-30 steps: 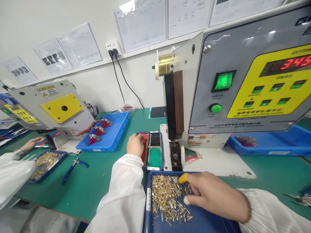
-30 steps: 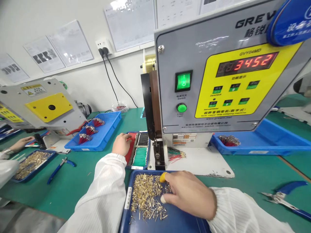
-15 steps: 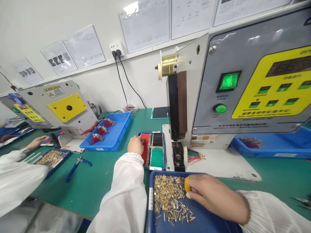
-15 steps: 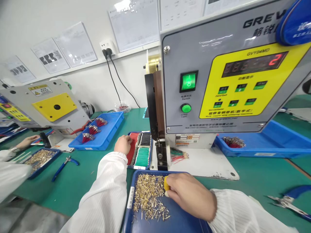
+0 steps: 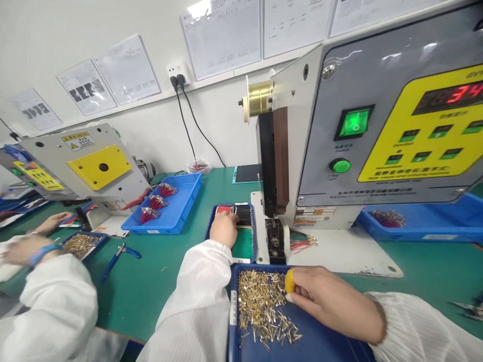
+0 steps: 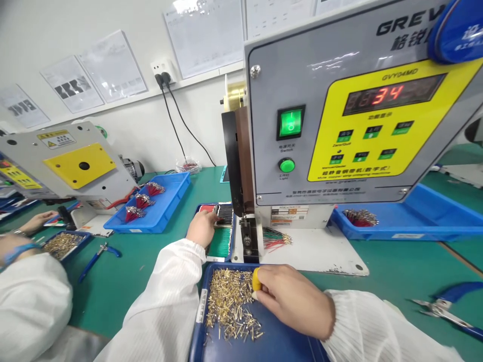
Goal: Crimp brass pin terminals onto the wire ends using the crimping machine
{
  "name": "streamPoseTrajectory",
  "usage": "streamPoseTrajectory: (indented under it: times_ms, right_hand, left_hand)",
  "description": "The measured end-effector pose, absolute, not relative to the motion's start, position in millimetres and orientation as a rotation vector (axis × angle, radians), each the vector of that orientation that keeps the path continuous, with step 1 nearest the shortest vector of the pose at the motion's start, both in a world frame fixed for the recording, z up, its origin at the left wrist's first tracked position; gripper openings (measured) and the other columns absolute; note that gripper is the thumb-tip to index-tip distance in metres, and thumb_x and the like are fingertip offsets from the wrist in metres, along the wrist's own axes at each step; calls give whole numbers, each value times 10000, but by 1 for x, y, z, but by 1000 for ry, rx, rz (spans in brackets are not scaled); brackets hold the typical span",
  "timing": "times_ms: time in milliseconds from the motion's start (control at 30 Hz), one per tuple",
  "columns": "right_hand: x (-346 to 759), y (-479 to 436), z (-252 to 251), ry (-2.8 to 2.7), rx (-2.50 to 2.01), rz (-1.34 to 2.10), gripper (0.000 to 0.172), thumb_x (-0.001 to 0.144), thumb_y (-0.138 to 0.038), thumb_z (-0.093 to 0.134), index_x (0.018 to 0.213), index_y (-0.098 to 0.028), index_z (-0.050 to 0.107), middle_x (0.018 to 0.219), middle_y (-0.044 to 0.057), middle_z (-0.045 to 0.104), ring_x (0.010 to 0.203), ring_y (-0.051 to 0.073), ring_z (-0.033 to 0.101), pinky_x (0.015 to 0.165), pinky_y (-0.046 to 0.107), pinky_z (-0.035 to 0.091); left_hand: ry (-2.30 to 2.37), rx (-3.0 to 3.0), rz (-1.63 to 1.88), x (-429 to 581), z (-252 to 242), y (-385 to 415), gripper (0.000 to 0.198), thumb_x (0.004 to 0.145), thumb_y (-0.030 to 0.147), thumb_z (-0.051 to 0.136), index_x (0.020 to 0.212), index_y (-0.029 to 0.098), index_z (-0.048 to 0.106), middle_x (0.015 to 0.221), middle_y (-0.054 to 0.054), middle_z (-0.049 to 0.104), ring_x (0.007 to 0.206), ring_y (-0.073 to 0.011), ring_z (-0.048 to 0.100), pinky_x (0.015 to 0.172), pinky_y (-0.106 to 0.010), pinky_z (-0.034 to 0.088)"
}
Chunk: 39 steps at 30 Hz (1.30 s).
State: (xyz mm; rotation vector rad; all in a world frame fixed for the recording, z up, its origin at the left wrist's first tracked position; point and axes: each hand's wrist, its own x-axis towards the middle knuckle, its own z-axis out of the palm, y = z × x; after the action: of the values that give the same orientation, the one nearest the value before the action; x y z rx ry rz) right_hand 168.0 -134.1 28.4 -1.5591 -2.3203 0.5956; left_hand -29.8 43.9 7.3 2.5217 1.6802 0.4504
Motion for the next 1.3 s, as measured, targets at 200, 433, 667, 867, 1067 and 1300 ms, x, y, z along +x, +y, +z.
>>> streamPoseTrajectory:
  times_ms: [200, 433, 667, 867, 1067, 1300]
  right_hand:
    - [170, -133, 26, -2323, -1519, 588, 176, 864, -182, 532, 688, -184, 525, 740, 27, 594, 665, 170, 555, 614, 270, 400]
    - [170, -133, 29, -2289, -1410, 555, 192, 855, -96, 438, 739, -186, 561, 815, 50, 593, 723, 175, 559, 644, 280, 429]
    - [172, -133, 26, -2285, -1369, 579, 227, 865, -96, 415, 843, -189, 621, 859, 58, 633, 779, 190, 588, 705, 298, 453]
    - [171, -133, 26, -2292, -1474, 568, 209, 892, -154, 447, 862, -184, 652, 812, 55, 659, 742, 198, 606, 696, 307, 445]
    - [170, -133, 29, -2282, -1501, 558, 185, 860, -121, 482, 829, -174, 657, 776, 49, 654, 688, 186, 594, 637, 286, 423]
    - [170, -133, 29, -2228, -1522, 598, 184, 876, -150, 481, 876, -192, 660, 745, 27, 663, 654, 176, 599, 623, 280, 412]
  left_hand:
    - [1529, 2620, 355, -22, 12, 32, 189, 815, 171, 554, 765, 208, 733, 850, -91, 612, 882, -234, 545, 814, -349, 444]
    - [1501, 2560, 198, -23, 16, 32, 164, 803, 142, 549, 814, 214, 696, 865, -65, 633, 869, -202, 580, 773, -299, 445]
    - [1511, 2616, 245, -20, 12, 30, 173, 843, 137, 502, 780, 192, 653, 840, -81, 624, 851, -225, 565, 735, -321, 437]
    - [1506, 2601, 305, -20, 12, 31, 117, 829, 119, 543, 802, 188, 633, 868, -69, 644, 882, -217, 568, 772, -317, 436]
    - [1593, 2552, 406, -16, 5, 37, 180, 862, 166, 523, 955, 195, 674, 916, -74, 655, 930, -217, 567, 816, -320, 441]
    - [1621, 2592, 411, -10, 3, 45, 244, 866, 152, 481, 826, 190, 719, 865, -102, 626, 918, -238, 532, 820, -351, 425]
